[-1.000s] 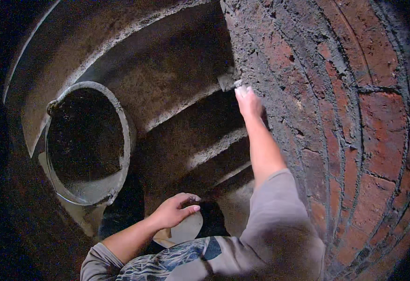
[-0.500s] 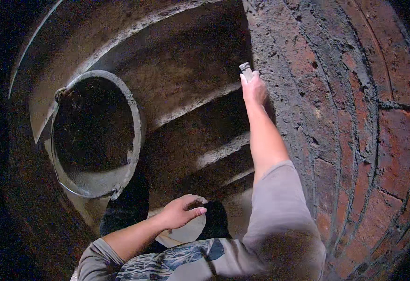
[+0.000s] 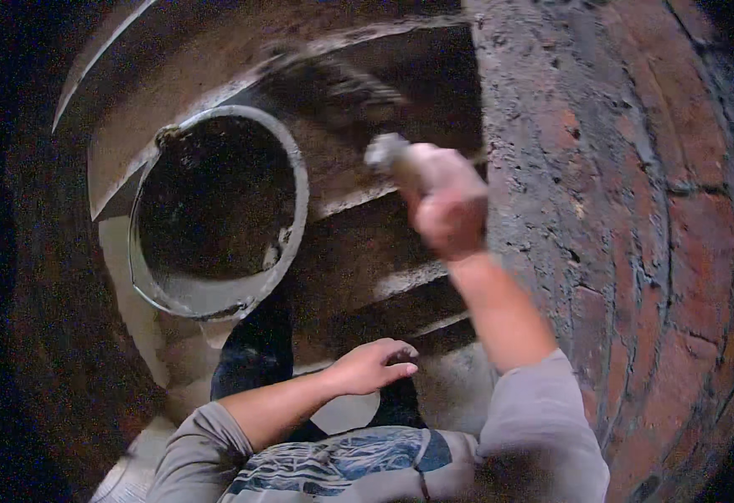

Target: Applying mortar to a curved brick wall using a trowel.

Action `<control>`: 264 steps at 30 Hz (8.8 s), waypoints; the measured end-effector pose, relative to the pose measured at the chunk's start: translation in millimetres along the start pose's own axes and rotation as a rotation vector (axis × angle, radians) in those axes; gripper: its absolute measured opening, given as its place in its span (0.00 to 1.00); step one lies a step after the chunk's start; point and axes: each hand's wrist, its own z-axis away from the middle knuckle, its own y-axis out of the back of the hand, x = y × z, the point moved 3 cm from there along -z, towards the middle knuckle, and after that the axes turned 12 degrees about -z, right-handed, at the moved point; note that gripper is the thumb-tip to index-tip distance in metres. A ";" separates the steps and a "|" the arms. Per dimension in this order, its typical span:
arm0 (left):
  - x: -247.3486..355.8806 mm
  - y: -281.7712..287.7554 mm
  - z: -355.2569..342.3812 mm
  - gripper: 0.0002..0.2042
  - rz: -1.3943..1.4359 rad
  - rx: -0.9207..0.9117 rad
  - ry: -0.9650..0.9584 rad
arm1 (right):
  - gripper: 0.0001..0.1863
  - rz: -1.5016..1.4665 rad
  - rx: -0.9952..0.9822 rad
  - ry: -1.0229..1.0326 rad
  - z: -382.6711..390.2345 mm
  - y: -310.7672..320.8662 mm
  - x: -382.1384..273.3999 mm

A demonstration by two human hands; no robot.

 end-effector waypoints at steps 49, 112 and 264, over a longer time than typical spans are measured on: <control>-4.1 42.0 -9.6 0.16 0.278 -0.032 0.147 | 0.20 -0.833 0.832 -1.490 92.1 -112.2 174.5; 10.6 4.5 -6.1 0.15 0.209 -0.112 0.130 | 0.17 0.710 -0.199 -0.984 118.9 34.5 228.6; -8.5 -53.6 -8.1 0.13 0.438 -0.133 0.410 | 0.20 0.274 -0.195 -1.346 417.6 129.2 28.6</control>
